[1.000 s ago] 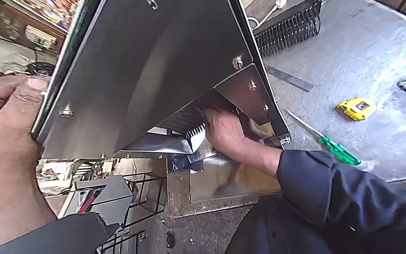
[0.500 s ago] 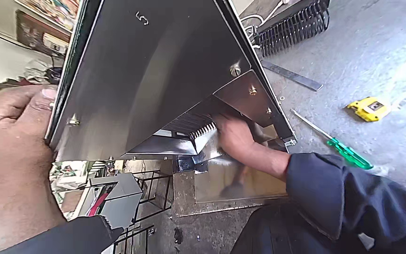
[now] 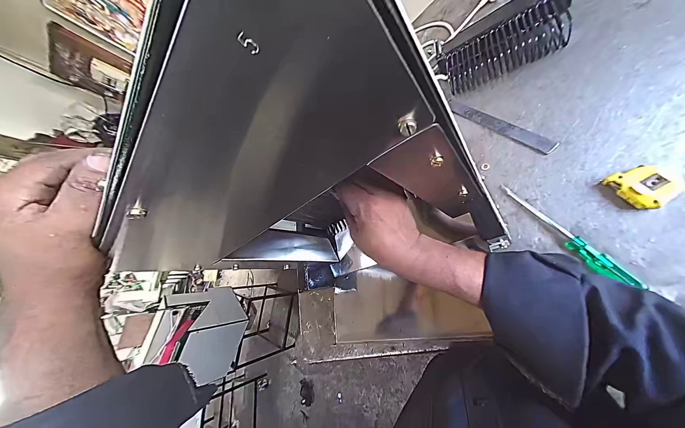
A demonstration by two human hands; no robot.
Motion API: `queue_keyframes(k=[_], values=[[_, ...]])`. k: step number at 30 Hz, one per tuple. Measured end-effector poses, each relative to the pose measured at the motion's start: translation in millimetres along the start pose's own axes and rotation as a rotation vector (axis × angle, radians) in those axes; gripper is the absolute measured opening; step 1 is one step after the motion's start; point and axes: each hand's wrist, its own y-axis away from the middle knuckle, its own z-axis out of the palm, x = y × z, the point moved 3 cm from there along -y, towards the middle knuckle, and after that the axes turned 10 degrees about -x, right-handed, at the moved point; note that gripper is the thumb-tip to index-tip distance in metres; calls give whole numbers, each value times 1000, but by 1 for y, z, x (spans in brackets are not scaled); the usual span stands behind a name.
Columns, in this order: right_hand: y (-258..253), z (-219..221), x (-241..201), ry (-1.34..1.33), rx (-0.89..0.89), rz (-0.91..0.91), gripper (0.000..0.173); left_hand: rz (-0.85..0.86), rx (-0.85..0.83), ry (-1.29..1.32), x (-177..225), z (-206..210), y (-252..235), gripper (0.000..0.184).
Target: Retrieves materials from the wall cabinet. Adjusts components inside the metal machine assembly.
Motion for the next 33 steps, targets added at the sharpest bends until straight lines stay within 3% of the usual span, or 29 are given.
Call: queue_keyframes(k=[4,6,8,13,15,21,25,28,33], values=[[36,24,10,-7,-382,-85,31,51,0,2,-6,-1,-1,42],[31,15,-24,-24,-147,-300,31,71,9,-4,-7,1,-4,42],[15,-5,-42,-44,8,-361,28,81,35,-12,-14,-1,0,41],[42,-6,33,68,-91,-147,18,63,24,32,-32,-2,6,38],[48,-12,34,73,-47,-125,15,72,4,60,-44,-4,21,35],[21,-13,18,186,148,-305,6,74,28,25,-13,0,-1,40],[20,-4,27,369,39,-141,7,51,50,-23,-11,0,1,41],[16,-3,33,309,-155,51,11,37,48,-21,-9,1,0,42],[13,-2,21,216,-93,-25,9,9,48,-46,-10,-1,0,45]])
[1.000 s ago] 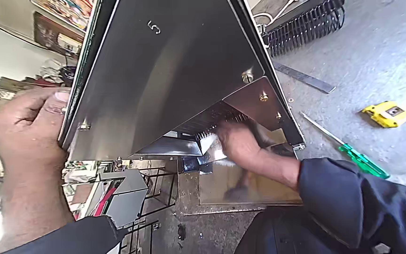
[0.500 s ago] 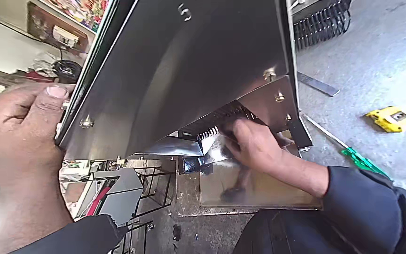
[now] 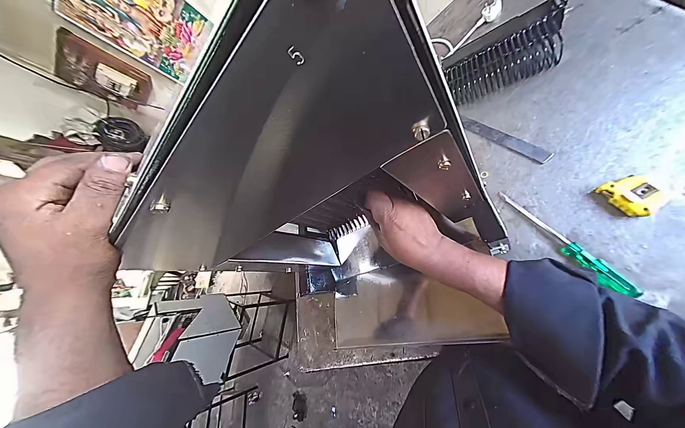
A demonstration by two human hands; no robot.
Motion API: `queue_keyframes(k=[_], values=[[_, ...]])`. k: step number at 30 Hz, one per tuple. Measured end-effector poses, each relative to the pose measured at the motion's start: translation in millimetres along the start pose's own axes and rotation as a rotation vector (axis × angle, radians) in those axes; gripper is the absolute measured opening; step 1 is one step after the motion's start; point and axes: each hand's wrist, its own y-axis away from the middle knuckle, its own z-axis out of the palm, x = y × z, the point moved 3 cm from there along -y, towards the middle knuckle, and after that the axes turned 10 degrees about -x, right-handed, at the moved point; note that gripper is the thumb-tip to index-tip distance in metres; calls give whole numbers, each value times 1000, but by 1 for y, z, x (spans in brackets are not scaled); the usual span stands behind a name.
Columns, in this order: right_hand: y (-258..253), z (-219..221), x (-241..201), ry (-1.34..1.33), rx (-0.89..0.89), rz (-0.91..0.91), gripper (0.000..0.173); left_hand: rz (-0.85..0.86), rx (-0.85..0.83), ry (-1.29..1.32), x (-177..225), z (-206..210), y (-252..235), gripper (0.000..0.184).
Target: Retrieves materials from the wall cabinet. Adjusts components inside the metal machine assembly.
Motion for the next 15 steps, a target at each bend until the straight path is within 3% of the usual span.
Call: queue_keyframes(k=[2,4,8,12,15], values=[[-3,-3,-4,-70,13,33,6,-4,-6,-4,1,2,-1,46],[1,4,0,-129,-88,160,9,3,-7,-11,2,0,-1,45],[6,12,10,-167,-236,356,28,6,-8,-2,2,1,0,44],[3,13,7,-291,-106,310,21,22,-18,46,3,1,-2,43],[4,16,7,-273,-53,236,25,38,-54,105,0,3,-1,38]])
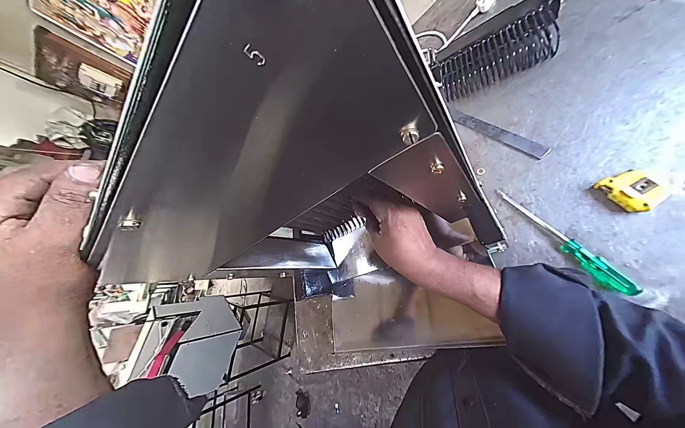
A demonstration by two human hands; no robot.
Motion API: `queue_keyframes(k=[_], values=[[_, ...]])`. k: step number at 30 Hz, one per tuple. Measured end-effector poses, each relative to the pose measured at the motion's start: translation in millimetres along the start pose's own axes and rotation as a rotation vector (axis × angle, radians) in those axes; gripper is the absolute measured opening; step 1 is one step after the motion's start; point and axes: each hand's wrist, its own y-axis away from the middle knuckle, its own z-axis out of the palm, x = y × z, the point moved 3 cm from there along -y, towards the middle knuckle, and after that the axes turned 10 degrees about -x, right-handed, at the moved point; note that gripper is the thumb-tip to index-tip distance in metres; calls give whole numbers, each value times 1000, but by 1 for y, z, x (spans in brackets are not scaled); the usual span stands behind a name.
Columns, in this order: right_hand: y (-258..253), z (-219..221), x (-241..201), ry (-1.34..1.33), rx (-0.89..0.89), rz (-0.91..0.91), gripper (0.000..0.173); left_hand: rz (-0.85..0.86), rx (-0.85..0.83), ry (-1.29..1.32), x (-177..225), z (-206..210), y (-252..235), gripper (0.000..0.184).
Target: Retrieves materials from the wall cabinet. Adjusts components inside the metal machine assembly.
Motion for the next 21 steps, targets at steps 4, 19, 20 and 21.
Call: queue_keyframes(k=[4,19,20,21], values=[[2,0,9,65,-158,117,26,-17,17,18,0,0,1,39],[2,-7,-6,-70,58,-32,22,-23,40,88,-6,4,-1,36],[5,-6,-7,-74,71,-69,27,-31,46,94,-8,6,2,32],[9,-1,-5,-65,65,-66,28,-32,37,89,-9,5,3,31]])
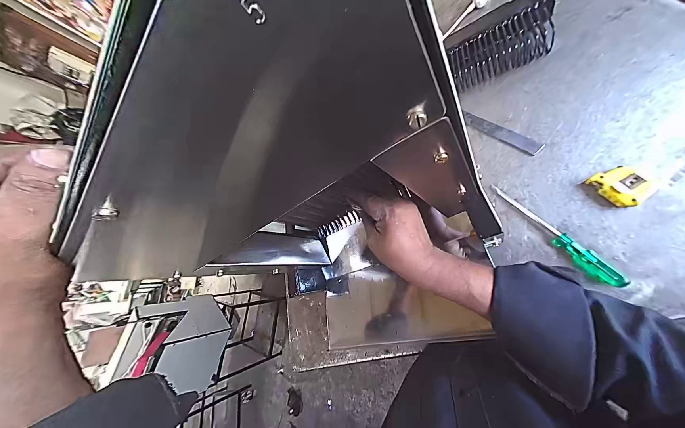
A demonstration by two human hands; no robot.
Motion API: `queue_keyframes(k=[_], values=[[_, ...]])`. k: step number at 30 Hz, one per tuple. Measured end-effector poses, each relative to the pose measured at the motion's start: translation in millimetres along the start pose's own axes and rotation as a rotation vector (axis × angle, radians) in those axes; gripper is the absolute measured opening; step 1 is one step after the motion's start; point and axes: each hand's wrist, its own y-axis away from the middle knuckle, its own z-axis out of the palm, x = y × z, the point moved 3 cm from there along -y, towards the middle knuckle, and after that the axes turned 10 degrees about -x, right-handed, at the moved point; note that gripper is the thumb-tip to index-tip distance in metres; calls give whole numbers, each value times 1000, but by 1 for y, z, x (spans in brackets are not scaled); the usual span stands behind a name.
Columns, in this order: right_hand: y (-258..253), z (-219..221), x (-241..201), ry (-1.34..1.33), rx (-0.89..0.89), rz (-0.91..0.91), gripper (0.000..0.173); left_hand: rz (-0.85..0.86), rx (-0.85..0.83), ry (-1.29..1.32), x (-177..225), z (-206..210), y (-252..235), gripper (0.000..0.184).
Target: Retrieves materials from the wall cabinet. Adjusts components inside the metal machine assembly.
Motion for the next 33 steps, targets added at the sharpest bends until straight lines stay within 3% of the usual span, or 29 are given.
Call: queue_keyframes(k=[4,8,12,15,17,23,28,33], values=[[-1,2,13,22,-89,132,27,8,-5,-20,4,-2,0,38],[-8,-1,1,62,15,32,23,45,-17,65,3,2,-2,25],[-4,3,17,174,-164,160,19,59,-10,32,-2,-4,0,32],[-8,0,8,88,-57,99,20,52,-2,45,-2,-3,-3,35],[-12,-6,-8,58,17,-13,24,41,12,67,-4,2,-4,27],[-6,0,9,117,-43,123,19,38,-5,93,-2,0,-1,26],[-10,-5,-13,69,24,-42,25,-110,10,94,-10,3,-6,28],[-7,0,4,84,-30,53,23,32,8,89,-3,0,-1,20]])
